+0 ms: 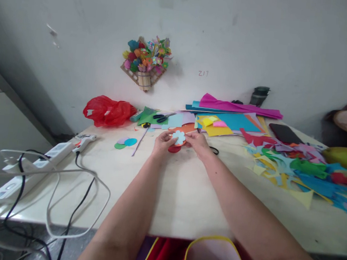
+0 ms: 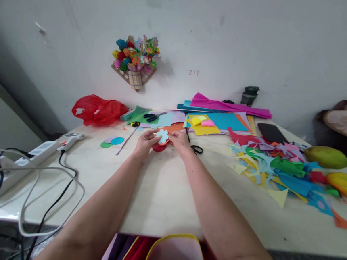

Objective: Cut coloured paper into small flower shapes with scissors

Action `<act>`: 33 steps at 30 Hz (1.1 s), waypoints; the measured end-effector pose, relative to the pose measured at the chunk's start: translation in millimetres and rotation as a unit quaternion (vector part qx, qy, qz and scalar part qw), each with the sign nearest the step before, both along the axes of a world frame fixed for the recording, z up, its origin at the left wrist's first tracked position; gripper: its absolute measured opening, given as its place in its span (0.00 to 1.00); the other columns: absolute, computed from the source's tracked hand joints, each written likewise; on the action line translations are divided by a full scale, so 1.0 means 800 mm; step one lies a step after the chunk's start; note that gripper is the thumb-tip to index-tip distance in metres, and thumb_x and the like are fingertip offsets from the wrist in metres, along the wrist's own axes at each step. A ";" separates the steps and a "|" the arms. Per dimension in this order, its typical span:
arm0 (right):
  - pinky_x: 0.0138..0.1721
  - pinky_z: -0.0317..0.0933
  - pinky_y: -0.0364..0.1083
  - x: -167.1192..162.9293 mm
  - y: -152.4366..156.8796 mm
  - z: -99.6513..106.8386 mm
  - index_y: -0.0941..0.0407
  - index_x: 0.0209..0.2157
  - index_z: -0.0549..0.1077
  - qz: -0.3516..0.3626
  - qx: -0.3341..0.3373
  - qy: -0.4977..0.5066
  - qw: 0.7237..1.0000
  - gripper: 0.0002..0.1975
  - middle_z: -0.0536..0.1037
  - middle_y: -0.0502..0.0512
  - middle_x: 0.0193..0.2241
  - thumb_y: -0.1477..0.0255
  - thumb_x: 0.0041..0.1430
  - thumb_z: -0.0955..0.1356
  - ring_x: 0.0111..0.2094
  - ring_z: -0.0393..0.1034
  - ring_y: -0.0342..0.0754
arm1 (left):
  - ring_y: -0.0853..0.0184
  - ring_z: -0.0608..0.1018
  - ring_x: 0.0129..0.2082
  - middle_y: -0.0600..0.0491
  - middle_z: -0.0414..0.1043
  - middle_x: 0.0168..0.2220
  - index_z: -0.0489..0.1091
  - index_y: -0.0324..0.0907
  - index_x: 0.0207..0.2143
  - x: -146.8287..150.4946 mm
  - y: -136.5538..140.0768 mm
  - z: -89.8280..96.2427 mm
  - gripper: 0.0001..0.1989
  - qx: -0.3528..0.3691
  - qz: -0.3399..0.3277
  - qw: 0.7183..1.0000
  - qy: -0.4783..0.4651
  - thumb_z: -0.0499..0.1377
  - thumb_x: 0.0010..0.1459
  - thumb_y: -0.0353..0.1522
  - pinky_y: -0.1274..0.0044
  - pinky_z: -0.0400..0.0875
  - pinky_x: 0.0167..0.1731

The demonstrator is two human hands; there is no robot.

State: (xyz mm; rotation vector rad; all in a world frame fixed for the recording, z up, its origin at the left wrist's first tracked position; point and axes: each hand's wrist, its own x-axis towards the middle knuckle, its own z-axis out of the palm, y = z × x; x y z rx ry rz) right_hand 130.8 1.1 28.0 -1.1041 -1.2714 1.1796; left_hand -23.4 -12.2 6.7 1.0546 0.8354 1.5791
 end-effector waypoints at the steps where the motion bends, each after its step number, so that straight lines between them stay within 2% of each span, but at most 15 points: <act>1: 0.27 0.63 0.42 0.000 -0.001 0.000 0.57 0.24 0.73 0.001 0.000 -0.002 1.000 0.05 0.74 0.47 0.18 0.72 0.48 0.72 0.22 0.69 0.43 | 0.69 0.76 0.23 0.56 0.73 0.22 0.75 0.39 0.38 0.000 0.000 0.001 0.28 0.003 0.008 1.000 -0.003 0.77 0.31 0.32 0.75 0.70 0.29; 4: 0.27 0.63 0.42 0.001 -0.003 0.002 0.56 0.24 0.73 0.011 0.002 0.003 1.000 0.07 0.75 0.48 0.19 0.68 0.50 0.72 0.22 0.71 0.43 | 0.69 0.76 0.23 0.56 0.74 0.22 0.74 0.38 0.39 0.000 0.001 0.001 0.30 -0.004 0.014 1.000 0.001 0.77 0.30 0.33 0.75 0.71 0.30; 8: 0.25 0.63 0.43 0.004 -0.007 0.006 0.56 0.27 0.74 0.029 -0.021 0.052 0.998 0.14 0.78 0.51 0.21 0.59 0.57 0.69 0.22 0.72 0.45 | 0.68 0.77 0.24 0.51 0.76 0.25 0.73 0.36 0.29 0.000 0.001 0.001 0.24 -0.019 0.001 1.000 0.008 0.77 0.28 0.35 0.74 0.71 0.31; 10: 0.24 0.63 0.43 0.006 -0.008 0.006 0.57 0.27 0.74 0.044 -0.030 0.053 0.997 0.16 0.78 0.52 0.21 0.58 0.56 0.69 0.22 0.72 0.45 | 0.68 0.76 0.23 0.51 0.76 0.24 0.73 0.36 0.26 0.000 0.000 0.001 0.23 -0.021 -0.001 1.000 0.008 0.77 0.29 0.35 0.74 0.71 0.30; 16: 0.23 0.63 0.42 0.004 -0.003 -0.004 0.57 0.24 0.73 0.049 -0.015 0.015 0.999 0.14 0.76 0.48 0.18 0.65 0.41 0.78 0.20 0.70 0.44 | 0.70 0.75 0.21 0.52 0.74 0.21 0.70 0.37 0.23 0.001 0.002 -0.002 0.22 -0.030 -0.010 0.999 0.026 0.77 0.30 0.35 0.77 0.68 0.25; 22: 0.22 0.62 0.41 0.002 -0.003 -0.004 0.57 0.17 0.71 0.010 -0.011 0.006 1.000 0.14 0.72 0.47 0.15 0.68 0.42 0.77 0.18 0.66 0.42 | 0.71 0.73 0.19 0.53 0.72 0.19 0.69 0.38 0.21 0.004 0.002 -0.002 0.24 -0.037 -0.014 0.998 0.047 0.77 0.27 0.38 0.79 0.66 0.22; 33: 0.21 0.60 0.41 0.001 -0.003 -0.004 0.56 0.15 0.69 0.006 -0.011 0.003 1.000 0.14 0.71 0.46 0.13 0.70 0.44 0.75 0.17 0.64 0.41 | 0.71 0.72 0.20 0.53 0.71 0.20 0.68 0.38 0.21 0.003 0.004 -0.004 0.22 -0.051 -0.003 0.996 0.068 0.77 0.30 0.37 0.79 0.64 0.21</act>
